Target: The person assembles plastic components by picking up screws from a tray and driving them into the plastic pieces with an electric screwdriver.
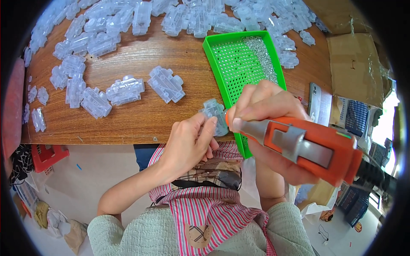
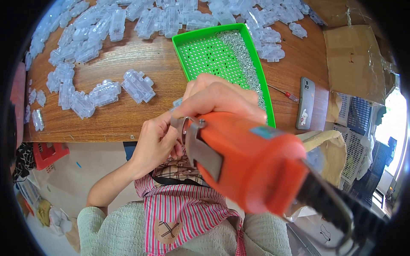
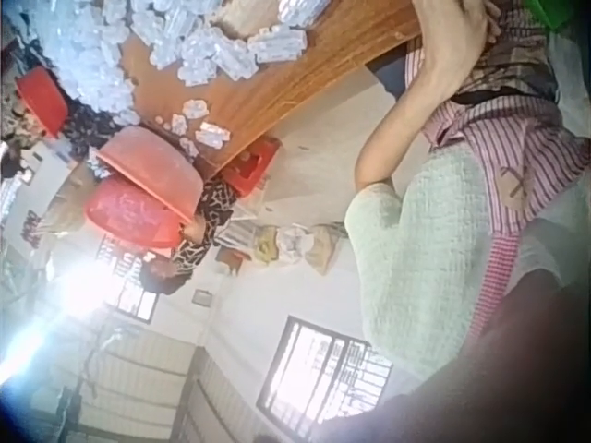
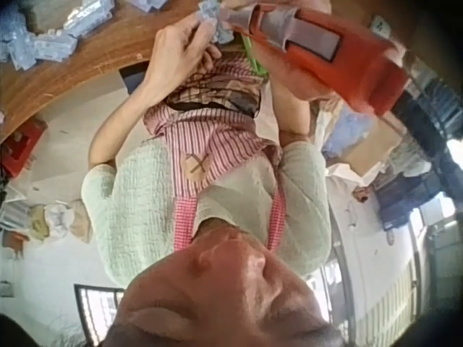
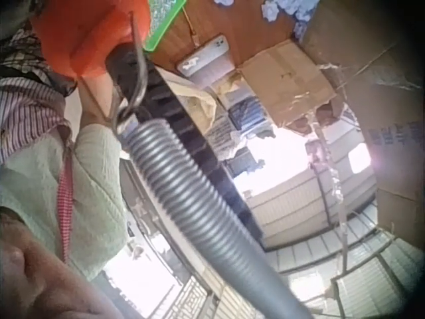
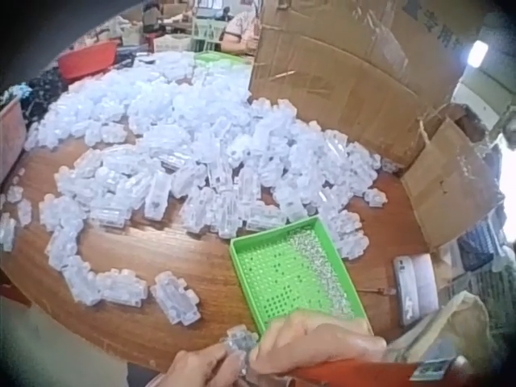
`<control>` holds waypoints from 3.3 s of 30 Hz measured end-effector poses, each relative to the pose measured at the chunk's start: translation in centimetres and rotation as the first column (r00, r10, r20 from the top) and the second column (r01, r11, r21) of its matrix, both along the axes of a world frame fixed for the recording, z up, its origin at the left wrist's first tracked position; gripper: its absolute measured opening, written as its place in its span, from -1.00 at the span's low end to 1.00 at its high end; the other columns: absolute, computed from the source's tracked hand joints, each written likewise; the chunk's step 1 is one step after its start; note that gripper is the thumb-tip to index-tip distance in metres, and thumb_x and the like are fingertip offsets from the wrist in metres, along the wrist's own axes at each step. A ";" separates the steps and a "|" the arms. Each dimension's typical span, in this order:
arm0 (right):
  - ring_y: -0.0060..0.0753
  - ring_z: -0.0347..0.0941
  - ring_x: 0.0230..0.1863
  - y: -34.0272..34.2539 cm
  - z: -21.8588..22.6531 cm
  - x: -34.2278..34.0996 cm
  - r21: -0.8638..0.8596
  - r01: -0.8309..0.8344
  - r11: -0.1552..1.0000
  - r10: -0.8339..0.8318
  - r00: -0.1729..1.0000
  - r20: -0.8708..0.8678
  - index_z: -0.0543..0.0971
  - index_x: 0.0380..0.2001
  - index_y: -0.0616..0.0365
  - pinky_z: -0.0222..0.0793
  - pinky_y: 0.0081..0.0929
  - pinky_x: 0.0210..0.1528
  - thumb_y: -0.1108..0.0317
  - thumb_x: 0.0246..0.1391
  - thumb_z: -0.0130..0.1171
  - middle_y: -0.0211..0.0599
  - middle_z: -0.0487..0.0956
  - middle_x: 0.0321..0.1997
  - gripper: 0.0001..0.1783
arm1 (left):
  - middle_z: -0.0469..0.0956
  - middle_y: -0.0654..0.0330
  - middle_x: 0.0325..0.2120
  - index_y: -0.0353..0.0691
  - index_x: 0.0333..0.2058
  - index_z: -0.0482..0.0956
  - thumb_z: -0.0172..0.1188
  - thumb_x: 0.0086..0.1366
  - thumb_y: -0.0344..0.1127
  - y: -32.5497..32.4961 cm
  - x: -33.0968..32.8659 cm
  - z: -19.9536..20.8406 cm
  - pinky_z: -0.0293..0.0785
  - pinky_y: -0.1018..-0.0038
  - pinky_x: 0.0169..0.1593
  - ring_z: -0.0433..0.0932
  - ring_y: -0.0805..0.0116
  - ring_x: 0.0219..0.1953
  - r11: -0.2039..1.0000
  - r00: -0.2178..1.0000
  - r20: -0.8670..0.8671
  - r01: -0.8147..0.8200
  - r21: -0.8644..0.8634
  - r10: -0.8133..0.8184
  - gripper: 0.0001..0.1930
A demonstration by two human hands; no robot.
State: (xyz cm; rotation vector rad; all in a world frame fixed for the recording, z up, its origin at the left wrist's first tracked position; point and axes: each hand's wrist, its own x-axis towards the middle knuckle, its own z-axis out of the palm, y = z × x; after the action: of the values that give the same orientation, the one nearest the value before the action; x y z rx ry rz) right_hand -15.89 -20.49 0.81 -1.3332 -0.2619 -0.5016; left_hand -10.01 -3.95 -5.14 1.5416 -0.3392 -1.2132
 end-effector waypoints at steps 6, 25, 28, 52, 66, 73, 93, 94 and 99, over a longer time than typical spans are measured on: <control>-0.35 0.40 -0.45 -1.9 0.7 0.4 -0.013 -0.009 1.000 0.010 0.999 0.047 0.48 -0.25 0.44 0.43 -0.42 -0.56 -0.68 -0.17 -0.03 -0.16 0.43 -0.38 0.13 | 0.60 0.09 -0.59 -0.45 -0.29 0.45 -0.07 0.49 -0.19 0.3 -0.7 -0.3 0.53 0.53 -0.56 0.57 0.47 -0.64 0.998 0.995 -0.074 -0.061 0.034 0.063 -0.64; -0.47 0.34 -0.41 -2.2 -3.4 -2.1 0.089 0.125 0.988 -0.122 0.992 -0.037 0.52 -0.24 0.38 0.30 -0.56 -0.42 -0.81 -0.39 -0.06 -0.24 0.45 -0.38 0.25 | 0.57 0.20 -0.15 -0.20 -0.22 0.61 0.35 -0.05 -0.47 1.2 2.1 -1.4 0.50 0.22 0.07 0.50 0.10 0.04 0.959 0.117 0.992 0.282 0.017 -0.052 -0.67; -0.45 0.34 -0.41 -2.4 -3.1 -2.2 0.043 0.106 0.993 -0.104 0.993 -0.048 0.51 -0.23 0.38 0.28 -0.55 -0.43 -0.79 -0.35 -0.05 -0.19 0.48 -0.38 0.23 | 0.56 0.18 -0.23 -0.23 -0.25 0.62 0.35 -0.05 -0.47 1.5 2.1 -1.8 0.54 0.20 0.05 0.54 0.09 0.00 0.950 0.139 0.990 0.308 -0.044 0.001 -0.70; -0.36 0.39 -0.41 -0.7 -2.3 -0.7 -0.114 0.030 0.993 -0.041 0.995 -0.094 0.49 -0.23 0.45 0.39 -0.49 -0.51 -0.62 -0.18 0.10 -0.15 0.44 -0.36 0.09 | 0.56 0.21 -0.29 -0.22 -0.31 0.65 0.29 -0.04 -0.42 1.5 2.0 -2.9 0.64 0.39 -0.22 0.60 0.19 -0.10 0.941 0.157 0.980 0.295 -0.168 0.126 -0.76; -0.41 0.36 -0.52 -1.9 2.6 1.0 0.037 0.082 0.996 -0.083 0.996 0.036 0.46 -0.29 0.44 0.35 -0.54 -0.69 -0.54 -0.07 0.08 -0.23 0.33 -0.44 0.00 | 0.49 0.12 -0.32 -0.29 -0.38 0.53 0.18 -0.06 -0.41 3.8 3.7 -0.1 0.51 0.29 -0.01 0.50 0.11 -0.02 0.999 -0.036 0.999 0.016 0.027 -0.027 -0.80; -0.42 0.34 -0.56 -2.4 1.1 0.6 0.041 0.270 0.962 -0.271 0.962 0.020 0.46 -0.31 0.44 0.35 -0.57 -0.69 -0.57 -0.03 -0.02 -0.26 0.30 -0.47 0.02 | 0.45 0.08 -0.20 -0.20 -0.11 0.47 0.16 -0.01 -0.63 4.0 7.6 2.5 0.35 0.19 0.07 0.32 -0.03 0.08 0.990 0.133 0.988 -0.102 0.096 -0.082 -0.58; -0.40 0.41 -0.52 -2.6 -3.1 -1.6 0.107 0.194 0.975 -0.191 0.981 -0.033 0.50 -0.28 0.43 0.37 -0.51 -0.57 -0.69 -0.18 -0.06 -0.26 0.38 -0.46 0.14 | 0.56 0.20 -0.54 -0.36 -0.27 0.45 0.22 0.27 -0.37 0.3 6.3 3.9 0.40 0.57 -0.55 0.52 0.56 -0.60 0.994 0.952 0.284 -0.111 -0.010 0.109 -0.81; -0.45 0.39 -0.46 -2.4 -2.9 -1.9 0.115 0.187 0.975 -0.180 0.981 -0.075 0.51 -0.27 0.42 0.35 -0.57 -0.49 -0.71 -0.23 -0.02 -0.29 0.40 -0.44 0.15 | 0.57 0.20 -0.53 -0.36 -0.27 0.44 0.22 0.26 -0.40 1.1 4.9 3.5 0.40 0.57 -0.56 0.51 0.57 -0.61 0.993 0.970 0.216 -0.115 -0.002 0.113 -0.82; -0.37 0.41 -0.49 -2.9 -3.5 -1.6 0.067 0.170 0.983 -0.170 0.985 -0.009 0.50 -0.29 0.44 0.43 -0.48 -0.60 -0.72 -0.20 -0.08 -0.18 0.42 -0.47 0.17 | 0.58 0.17 -0.52 -0.41 -0.28 0.38 0.23 0.30 -0.41 1.9 1.6 1.8 0.50 0.59 -0.48 0.61 0.54 -0.51 0.999 0.998 0.060 -0.039 0.032 0.037 -0.78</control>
State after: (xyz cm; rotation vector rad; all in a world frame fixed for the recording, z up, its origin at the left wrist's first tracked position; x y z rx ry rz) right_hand -17.53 -23.37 -2.65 -1.2962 -0.1275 -0.6462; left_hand -8.44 -2.03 -3.37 1.6082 -0.3288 -1.1502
